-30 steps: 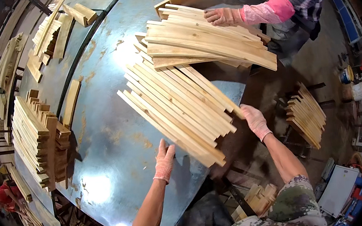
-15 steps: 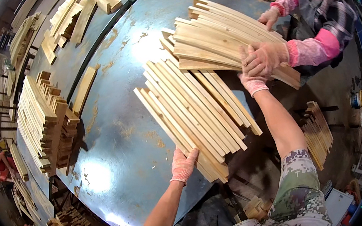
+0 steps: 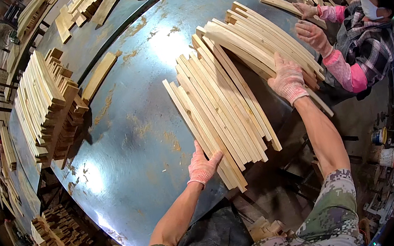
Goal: The person gathers stacks of light-colored wooden planks from a metal table and moves them to a conveyor belt. They repeatedly pick up bundles of planks, walk to the conveyor, and place them onto the belt, then return to the table to repeat the process.
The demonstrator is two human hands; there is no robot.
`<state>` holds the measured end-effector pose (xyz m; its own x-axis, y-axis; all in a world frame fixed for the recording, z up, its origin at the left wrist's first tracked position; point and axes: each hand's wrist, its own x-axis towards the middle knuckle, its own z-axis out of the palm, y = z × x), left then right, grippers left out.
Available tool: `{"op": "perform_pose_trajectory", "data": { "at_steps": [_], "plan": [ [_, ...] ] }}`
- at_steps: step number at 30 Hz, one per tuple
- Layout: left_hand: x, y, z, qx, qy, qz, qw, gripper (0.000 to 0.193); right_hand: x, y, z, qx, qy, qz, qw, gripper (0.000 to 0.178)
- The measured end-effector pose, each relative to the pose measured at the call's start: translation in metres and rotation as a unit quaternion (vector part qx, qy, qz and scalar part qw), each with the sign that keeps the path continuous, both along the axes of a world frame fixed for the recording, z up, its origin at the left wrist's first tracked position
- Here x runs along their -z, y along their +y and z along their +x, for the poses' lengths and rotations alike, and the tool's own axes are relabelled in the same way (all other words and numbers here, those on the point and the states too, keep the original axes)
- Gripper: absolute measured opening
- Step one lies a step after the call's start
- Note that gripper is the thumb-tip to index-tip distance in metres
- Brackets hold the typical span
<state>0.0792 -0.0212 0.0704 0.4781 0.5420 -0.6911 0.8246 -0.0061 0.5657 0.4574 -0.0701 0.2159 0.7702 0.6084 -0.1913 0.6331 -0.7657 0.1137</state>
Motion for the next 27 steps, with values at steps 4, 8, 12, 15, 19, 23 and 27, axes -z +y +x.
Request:
{"op": "perform_pose_trajectory", "data": {
  "at_steps": [4, 8, 12, 15, 19, 23, 27],
  "plan": [
    [0.006, -0.002, 0.0, 0.006, -0.003, 0.015, 1.0, 0.127, -0.027, -0.005, -0.042, 0.007, 0.114, 0.05, 0.992, 0.092],
    [-0.003, 0.002, 0.002, 0.016, -0.001, 0.019, 1.0, 0.128, 0.031, 0.0, -0.067, -0.013, 0.187, -0.018, 0.982, 0.097],
    [-0.006, 0.006, 0.002, 0.013, 0.001, 0.01, 1.0, 0.128, 0.037, 0.01, -0.034, 0.028, 0.32, 0.121, 0.939, 0.087],
    [-0.003, 0.005, -0.002, 0.022, 0.006, 0.012, 1.0, 0.128, 0.051, 0.003, -0.015, 0.063, 0.498, 0.195, 0.842, 0.073],
    [0.006, 0.005, -0.002, 0.024, 0.008, 0.009, 1.0, 0.129, 0.076, 0.0, 0.0, 0.173, 0.613, 0.238, 0.734, 0.085],
    [0.008, 0.003, -0.002, -0.005, -0.014, -0.009, 1.0, 0.128, 0.11, -0.014, 0.014, 0.151, 0.572, 0.26, 0.763, 0.097],
    [0.018, -0.008, 0.004, -0.118, -0.094, -0.032, 0.988, 0.125, 0.12, -0.016, 0.02, 0.195, 0.642, 0.308, 0.675, 0.082]
  ]
}}
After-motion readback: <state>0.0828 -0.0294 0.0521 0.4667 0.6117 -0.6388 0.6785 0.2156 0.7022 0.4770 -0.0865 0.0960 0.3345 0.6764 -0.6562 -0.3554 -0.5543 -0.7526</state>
